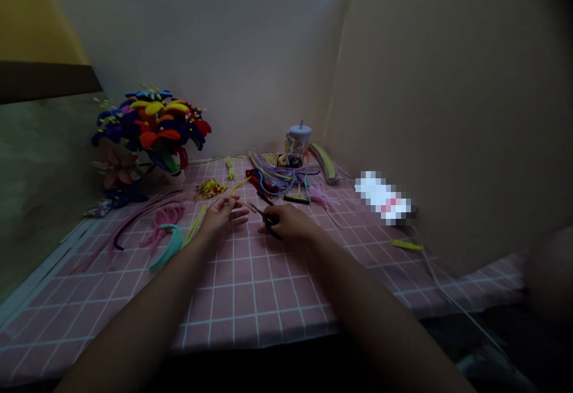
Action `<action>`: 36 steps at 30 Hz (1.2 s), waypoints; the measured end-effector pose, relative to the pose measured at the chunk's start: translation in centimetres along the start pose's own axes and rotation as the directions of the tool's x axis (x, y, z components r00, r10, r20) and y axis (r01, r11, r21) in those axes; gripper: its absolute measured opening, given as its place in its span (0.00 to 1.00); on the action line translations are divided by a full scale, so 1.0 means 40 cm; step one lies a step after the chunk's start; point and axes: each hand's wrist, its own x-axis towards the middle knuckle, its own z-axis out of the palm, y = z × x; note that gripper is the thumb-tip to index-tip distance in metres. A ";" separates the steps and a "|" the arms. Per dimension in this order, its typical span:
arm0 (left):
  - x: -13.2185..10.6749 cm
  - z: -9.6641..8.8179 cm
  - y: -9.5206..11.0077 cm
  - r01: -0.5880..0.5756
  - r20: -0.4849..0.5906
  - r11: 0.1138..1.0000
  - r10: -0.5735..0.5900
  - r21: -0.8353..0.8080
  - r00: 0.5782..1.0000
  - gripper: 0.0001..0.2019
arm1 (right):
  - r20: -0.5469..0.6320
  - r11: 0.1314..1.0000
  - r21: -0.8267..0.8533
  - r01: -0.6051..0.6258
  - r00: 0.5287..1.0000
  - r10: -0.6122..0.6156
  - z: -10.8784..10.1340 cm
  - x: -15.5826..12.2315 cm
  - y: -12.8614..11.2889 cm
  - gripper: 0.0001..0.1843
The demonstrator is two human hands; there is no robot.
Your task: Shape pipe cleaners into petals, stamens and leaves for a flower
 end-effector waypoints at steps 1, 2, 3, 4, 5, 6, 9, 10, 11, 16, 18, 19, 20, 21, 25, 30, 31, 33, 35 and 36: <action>0.000 -0.001 -0.001 -0.002 -0.002 1.000 0.002 -0.005 1.000 0.09 | -0.004 1.000 0.002 -0.002 1.000 0.002 0.001 0.001 0.001 0.21; 0.001 -0.001 -0.002 -0.002 -0.003 1.000 0.002 -0.012 1.000 0.08 | -0.002 1.000 -0.005 -0.005 1.000 0.005 0.001 0.001 0.002 0.21; 0.002 -0.002 -0.003 -0.002 -0.003 1.000 0.002 -0.018 1.000 0.08 | 0.006 1.000 -0.018 -0.012 1.000 0.012 0.001 0.001 0.002 0.21; 0.002 -0.003 -0.004 0.001 -0.001 1.000 -0.001 -0.023 1.000 0.08 | 0.013 0.999 -0.037 -0.020 1.000 0.021 0.001 0.000 0.001 0.21; 0.003 -0.004 -0.004 0.002 0.005 1.000 -0.002 -0.027 1.000 0.08 | 0.017 0.998 -0.061 -0.030 0.999 0.032 0.001 -0.002 -0.001 0.21; 0.004 -0.005 -0.004 0.003 0.014 1.000 -0.002 -0.029 1.000 0.08 | 0.021 0.996 -0.085 -0.038 0.999 0.040 0.000 -0.003 -0.004 0.20; 0.005 -0.008 -0.003 0.012 0.036 0.999 -0.011 -0.030 0.999 0.08 | 0.022 0.989 -0.146 -0.037 0.999 0.040 -0.003 -0.009 -0.015 0.19; 0.006 -0.009 -0.003 0.016 0.035 0.999 -0.015 -0.031 0.999 0.08 | 0.018 0.986 -0.163 -0.035 0.999 0.039 -0.003 -0.011 -0.019 0.19; 0.006 -0.010 -0.003 0.019 0.033 0.999 -0.018 -0.035 0.999 0.08 | 0.013 0.983 -0.181 -0.035 0.999 0.038 -0.003 -0.011 -0.023 0.19; 0.012 -0.016 -0.014 0.024 0.046 0.997 -0.020 -0.074 0.999 0.09 | -0.025 0.958 -0.284 -0.050 0.999 0.044 0.002 -0.012 -0.035 0.16; 0.013 -0.016 -0.021 0.024 0.034 0.996 -0.021 -0.091 0.999 0.08 | -0.025 0.949 -0.312 -0.046 0.999 0.040 0.003 -0.013 -0.037 0.16; 0.013 -0.015 -0.024 0.025 0.019 0.995 -0.023 -0.100 1.000 0.08 | -0.024 0.946 -0.321 -0.042 0.999 0.036 0.003 -0.013 -0.038 0.16; 0.013 -0.013 -0.026 0.027 0.001 0.994 -0.027 -0.108 1.000 0.07 | -0.024 0.945 -0.326 -0.038 0.999 0.032 0.004 -0.014 -0.038 0.16; 0.012 -0.011 -0.027 0.029 -0.014 0.993 -0.031 -0.116 0.999 0.07 | -0.025 0.943 -0.330 -0.034 0.999 0.027 0.004 -0.014 -0.039 0.16; 0.011 -0.006 -0.027 0.038 -0.048 0.990 -0.045 -0.138 0.998 0.05 | -0.036 0.940 -0.339 -0.030 0.999 0.018 0.003 -0.016 -0.041 0.18; 0.012 -0.011 -0.028 0.055 -0.047 0.988 -0.062 -0.145 0.997 0.05 | -0.020 0.933 -0.358 -0.046 0.999 0.042 -0.002 -0.016 -0.048 0.18; 0.011 -0.010 -0.028 0.061 -0.049 0.988 -0.068 -0.142 0.996 0.05 | -0.016 0.930 -0.365 -0.046 0.999 0.043 -0.004 -0.016 -0.049 0.17; 0.009 -0.007 -0.027 0.072 -0.061 0.988 -0.081 -0.140 0.995 0.05 | -0.023 0.922 -0.384 -0.041 0.999 0.035 -0.006 -0.017 -0.051 0.16; 0.006 -0.004 -0.025 0.076 -0.072 0.986 -0.087 -0.147 0.994 0.05 | -0.028 0.916 -0.400 -0.039 0.999 0.030 -0.008 -0.018 -0.052 0.16; 0.005 -0.002 -0.024 0.077 -0.074 0.986 -0.089 -0.151 0.993 0.04 | -0.025 0.914 -0.404 -0.041 0.999 0.033 -0.009 -0.018 -0.053 0.17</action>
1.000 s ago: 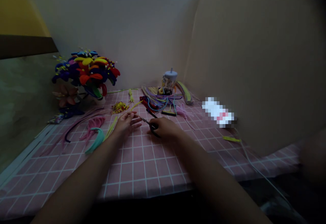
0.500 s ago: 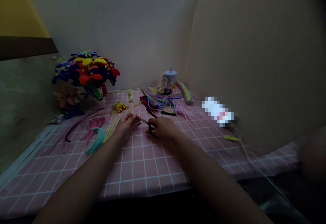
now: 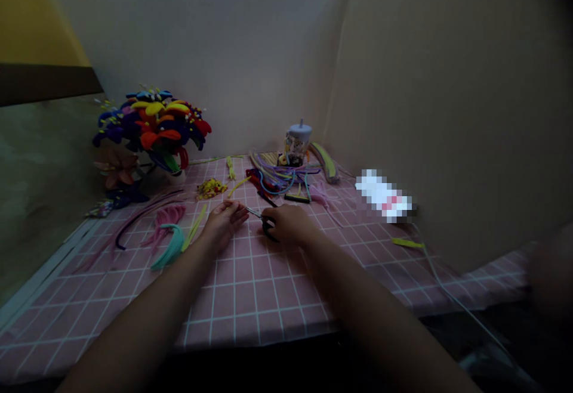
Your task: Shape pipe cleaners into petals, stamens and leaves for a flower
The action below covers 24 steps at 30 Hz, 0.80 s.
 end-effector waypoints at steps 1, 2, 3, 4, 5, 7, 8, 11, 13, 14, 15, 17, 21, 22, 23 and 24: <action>-0.001 0.001 0.001 0.001 0.000 1.000 -0.001 -0.002 1.000 0.04 | 0.007 1.000 -0.001 -0.003 1.000 0.003 -0.001 0.000 0.000 0.18; -0.001 0.001 0.001 0.003 -0.001 1.000 -0.003 -0.001 1.000 0.04 | 0.016 1.000 0.000 -0.007 1.000 0.007 -0.003 0.000 0.000 0.19; -0.001 0.001 0.001 0.004 0.002 1.000 -0.004 0.000 1.000 0.05 | 0.024 1.000 -0.001 -0.010 1.000 0.010 -0.004 0.001 0.000 0.19; -0.001 0.000 0.001 0.005 0.004 1.000 -0.005 0.001 1.000 0.05 | 0.027 1.000 -0.003 -0.014 1.000 0.014 -0.004 0.001 0.000 0.19; 0.000 -0.001 0.000 0.005 0.006 1.000 -0.005 0.002 1.000 0.05 | 0.029 1.000 -0.006 -0.015 0.999 0.015 -0.005 0.002 0.000 0.18; 0.003 -0.006 -0.002 0.005 0.006 1.000 -0.005 0.004 1.000 0.05 | 0.027 1.000 -0.011 -0.011 1.000 0.012 -0.005 0.003 0.002 0.17; 0.005 -0.008 -0.003 0.005 0.009 1.000 -0.005 0.005 1.000 0.05 | 0.021 1.000 -0.012 -0.008 1.000 0.008 -0.004 0.004 0.003 0.16; 0.011 -0.013 -0.007 0.003 0.017 1.000 -0.004 0.006 1.000 0.04 | 0.011 1.000 -0.015 0.001 1.000 -0.001 -0.003 0.003 0.007 0.16; 0.013 -0.015 -0.009 0.001 0.026 1.000 -0.001 0.006 1.000 0.04 | 0.014 1.000 -0.017 -0.003 1.000 0.003 -0.001 0.001 0.008 0.16; 0.013 -0.015 -0.010 0.002 0.028 1.000 -0.002 0.007 1.000 0.05 | 0.017 1.000 -0.013 -0.005 1.000 0.005 -0.001 0.000 0.008 0.15; 0.013 -0.015 -0.012 0.002 0.028 1.000 -0.002 0.009 1.000 0.05 | 0.018 1.000 -0.006 -0.008 1.000 0.008 0.000 -0.001 0.008 0.15; 0.012 -0.014 -0.014 0.003 0.034 1.000 -0.004 0.014 0.999 0.06 | 0.011 1.000 0.011 -0.013 1.000 0.013 0.002 -0.002 0.007 0.17; 0.009 -0.012 -0.018 0.012 0.052 0.999 -0.013 0.031 0.999 0.06 | 0.007 1.000 0.021 -0.005 1.000 0.005 0.007 0.001 0.009 0.18; 0.009 -0.011 -0.018 0.018 0.050 0.999 -0.019 0.035 0.999 0.06 | 0.011 1.000 0.017 -0.003 1.000 0.003 0.008 0.003 0.010 0.17; 0.008 -0.010 -0.017 0.023 0.045 0.999 -0.024 0.037 0.999 0.06 | 0.014 1.000 0.013 -0.001 1.000 0.001 0.009 0.004 0.011 0.17; 0.007 -0.009 -0.017 0.025 0.040 0.999 -0.027 0.037 0.999 0.06 | 0.016 1.000 0.009 0.000 1.000 0.000 0.008 0.005 0.012 0.17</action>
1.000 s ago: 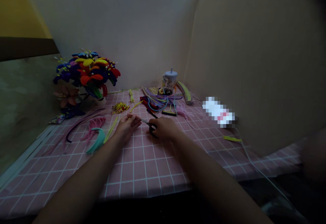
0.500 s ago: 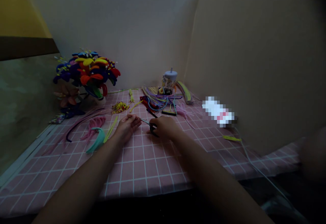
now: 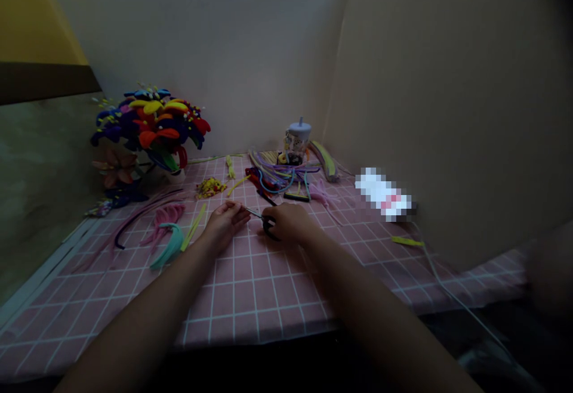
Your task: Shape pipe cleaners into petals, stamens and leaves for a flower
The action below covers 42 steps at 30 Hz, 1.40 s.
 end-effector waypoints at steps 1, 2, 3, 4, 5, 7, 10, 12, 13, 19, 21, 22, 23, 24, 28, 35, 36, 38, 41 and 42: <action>-0.001 0.001 0.001 0.001 -0.003 1.000 -0.001 -0.001 1.000 0.06 | 0.003 1.000 -0.002 0.003 1.000 -0.003 -0.001 0.000 0.001 0.17; -0.002 0.002 0.001 0.001 -0.005 1.000 -0.001 -0.001 1.000 0.06 | 0.004 1.000 -0.003 0.005 1.000 -0.005 -0.002 0.001 0.001 0.17; -0.004 0.002 0.002 0.001 -0.006 1.000 -0.001 -0.002 1.000 0.05 | 0.008 1.000 -0.003 0.005 1.000 -0.005 -0.004 0.000 0.001 0.17; -0.005 0.003 0.003 0.002 -0.006 1.000 -0.002 -0.002 1.000 0.05 | 0.016 1.000 -0.005 0.004 1.000 -0.004 -0.006 0.000 0.001 0.17; -0.007 0.004 0.004 0.005 -0.007 1.000 -0.005 0.001 1.000 0.05 | 0.024 1.000 -0.006 0.003 1.000 -0.003 -0.008 0.000 0.001 0.17; -0.009 0.004 0.006 0.011 -0.013 1.000 -0.011 0.011 1.000 0.04 | 0.035 1.000 -0.010 -0.005 0.999 0.005 -0.011 -0.001 0.000 0.16; -0.010 0.006 0.008 0.007 -0.014 1.000 -0.007 0.020 1.000 0.05 | 0.022 1.000 -0.003 -0.003 1.000 0.003 -0.009 -0.002 0.002 0.16; -0.010 0.007 0.009 0.011 -0.005 1.000 -0.011 0.027 1.000 0.05 | 0.015 1.000 0.014 0.007 1.000 -0.007 -0.006 -0.003 0.005 0.19; -0.009 0.007 0.008 0.016 -0.001 0.999 -0.016 0.032 1.000 0.05 | 0.016 1.000 0.021 0.011 1.000 -0.011 -0.005 -0.003 0.007 0.20; -0.008 0.008 0.004 0.055 0.008 0.996 -0.055 0.077 0.998 0.03 | 0.010 0.999 -0.010 0.034 0.999 -0.034 -0.004 -0.005 0.012 0.20; -0.007 0.006 0.003 0.060 0.011 0.994 -0.061 0.087 0.998 0.03 | 0.012 0.999 -0.029 0.045 0.999 -0.045 -0.006 -0.005 0.011 0.19; -0.006 0.005 0.003 0.061 0.008 0.994 -0.062 0.089 0.998 0.03 | 0.018 0.998 -0.039 0.045 0.999 -0.044 -0.007 -0.005 0.010 0.18; -0.005 0.004 0.002 0.061 0.006 0.994 -0.062 0.088 0.998 0.03 | 0.026 0.998 -0.047 0.042 0.999 -0.041 -0.009 -0.005 0.009 0.17; -0.004 0.003 0.002 0.061 0.004 0.994 -0.062 0.086 0.998 0.03 | 0.037 0.998 -0.055 0.039 0.999 -0.037 -0.011 -0.005 0.008 0.17; 0.003 -0.002 0.000 0.052 -0.001 0.995 -0.052 0.080 0.999 0.03 | 0.056 0.997 -0.072 0.029 0.998 -0.025 -0.017 -0.005 0.006 0.16; 0.010 -0.008 0.001 0.039 -0.055 0.992 -0.033 0.120 0.998 0.03 | 0.042 0.996 -0.087 0.023 0.999 -0.019 -0.012 -0.002 0.008 0.15; 0.010 -0.008 0.001 0.030 -0.064 0.992 -0.022 0.126 0.998 0.03 | 0.039 0.996 -0.088 0.025 0.999 -0.022 -0.011 -0.003 0.007 0.15; 0.008 -0.004 0.001 0.024 -0.067 0.990 -0.015 0.140 0.998 0.03 | 0.036 0.995 -0.093 0.029 0.999 -0.025 -0.011 -0.005 0.004 0.15; 0.002 0.004 0.001 0.046 -0.049 0.986 -0.039 0.160 0.998 0.03 | 0.032 0.994 -0.104 0.027 0.999 -0.024 -0.012 -0.008 -0.001 0.15; -0.001 0.007 0.001 0.052 -0.048 0.986 -0.045 0.160 0.998 0.03 | 0.031 0.994 -0.105 0.026 0.999 -0.023 -0.012 -0.008 -0.002 0.15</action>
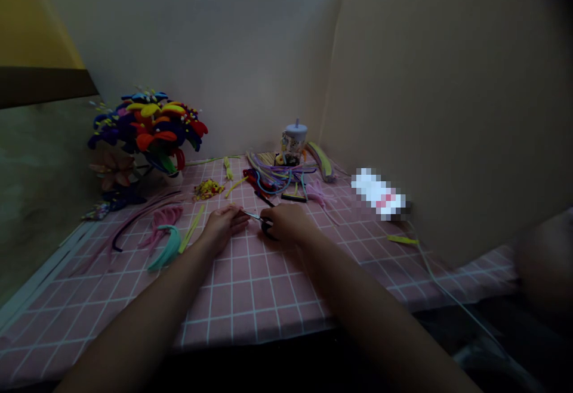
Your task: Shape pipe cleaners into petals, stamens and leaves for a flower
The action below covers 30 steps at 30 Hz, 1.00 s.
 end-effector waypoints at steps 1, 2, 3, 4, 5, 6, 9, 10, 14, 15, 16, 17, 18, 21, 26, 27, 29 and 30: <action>-0.002 0.002 0.000 0.003 0.001 1.000 -0.003 -0.002 1.000 0.03 | 0.000 1.000 0.001 0.000 1.000 0.000 0.000 0.000 0.000 0.15; -0.004 0.004 0.000 0.005 0.001 1.000 -0.005 -0.006 1.000 0.03 | 0.002 1.000 0.003 0.002 1.000 -0.002 0.001 0.001 0.000 0.15; -0.004 0.004 0.000 0.007 0.001 1.000 -0.007 -0.008 1.000 0.03 | 0.003 1.000 0.004 0.007 1.000 -0.007 0.002 0.002 0.001 0.15; -0.004 0.004 0.000 0.007 0.004 1.000 -0.007 -0.009 1.000 0.03 | 0.007 1.000 0.003 0.009 1.000 -0.009 0.003 0.003 0.002 0.15; -0.003 0.003 -0.001 0.008 0.008 1.000 -0.008 -0.009 1.000 0.03 | 0.009 1.000 0.001 0.012 1.000 -0.012 0.004 0.005 0.003 0.15; 0.000 0.001 -0.002 0.008 0.011 1.000 -0.008 -0.009 1.000 0.03 | 0.015 1.000 -0.001 0.016 1.000 -0.016 0.005 0.006 0.004 0.15; 0.007 -0.007 -0.006 0.005 0.005 1.000 -0.005 -0.015 1.000 0.03 | 0.021 1.000 0.006 0.021 1.000 -0.022 0.007 0.008 0.006 0.15; 0.009 -0.009 -0.007 0.004 0.004 1.000 -0.004 -0.017 1.000 0.03 | 0.020 1.000 0.011 0.022 1.000 -0.022 0.008 0.008 0.007 0.15; 0.010 -0.011 -0.007 0.000 0.017 1.000 0.000 -0.027 1.000 0.03 | -0.007 0.999 0.027 0.027 1.000 -0.027 0.013 0.006 0.008 0.15; 0.008 -0.009 -0.006 -0.002 0.020 1.000 0.003 -0.029 1.000 0.03 | -0.011 0.999 0.031 0.029 1.000 -0.028 0.014 0.004 0.009 0.15; 0.007 -0.008 -0.006 -0.004 0.023 1.000 0.005 -0.031 1.000 0.03 | -0.011 0.999 0.035 0.030 0.999 -0.030 0.014 0.003 0.010 0.15; 0.005 -0.006 -0.006 -0.006 0.023 1.000 0.007 -0.030 1.000 0.03 | -0.011 0.999 0.037 0.031 0.999 -0.030 0.015 0.002 0.010 0.15; 0.004 -0.005 -0.006 -0.005 0.025 1.000 0.005 -0.027 1.000 0.03 | -0.013 0.999 0.039 0.029 0.999 -0.029 0.015 0.002 0.010 0.15; 0.005 -0.004 -0.008 0.011 0.034 1.000 -0.010 -0.021 0.999 0.05 | -0.029 0.999 0.039 0.026 0.999 -0.024 0.013 0.002 0.009 0.14; 0.012 -0.009 -0.011 0.028 0.039 0.999 -0.027 -0.019 0.999 0.05 | 0.003 1.000 0.025 0.019 1.000 -0.019 0.010 0.006 0.007 0.14; 0.013 -0.010 -0.010 0.032 0.034 0.999 -0.032 -0.018 0.999 0.05 | 0.007 1.000 0.022 0.019 1.000 -0.019 0.010 0.006 0.007 0.15; 0.012 -0.010 -0.005 0.034 0.011 0.999 -0.033 -0.020 0.999 0.05 | 0.012 1.000 0.015 0.013 1.000 -0.013 0.008 0.006 0.007 0.14; 0.011 -0.011 -0.002 0.029 -0.006 0.999 -0.029 -0.021 1.000 0.05 | 0.014 1.000 0.010 0.009 1.000 -0.009 0.007 0.005 0.007 0.14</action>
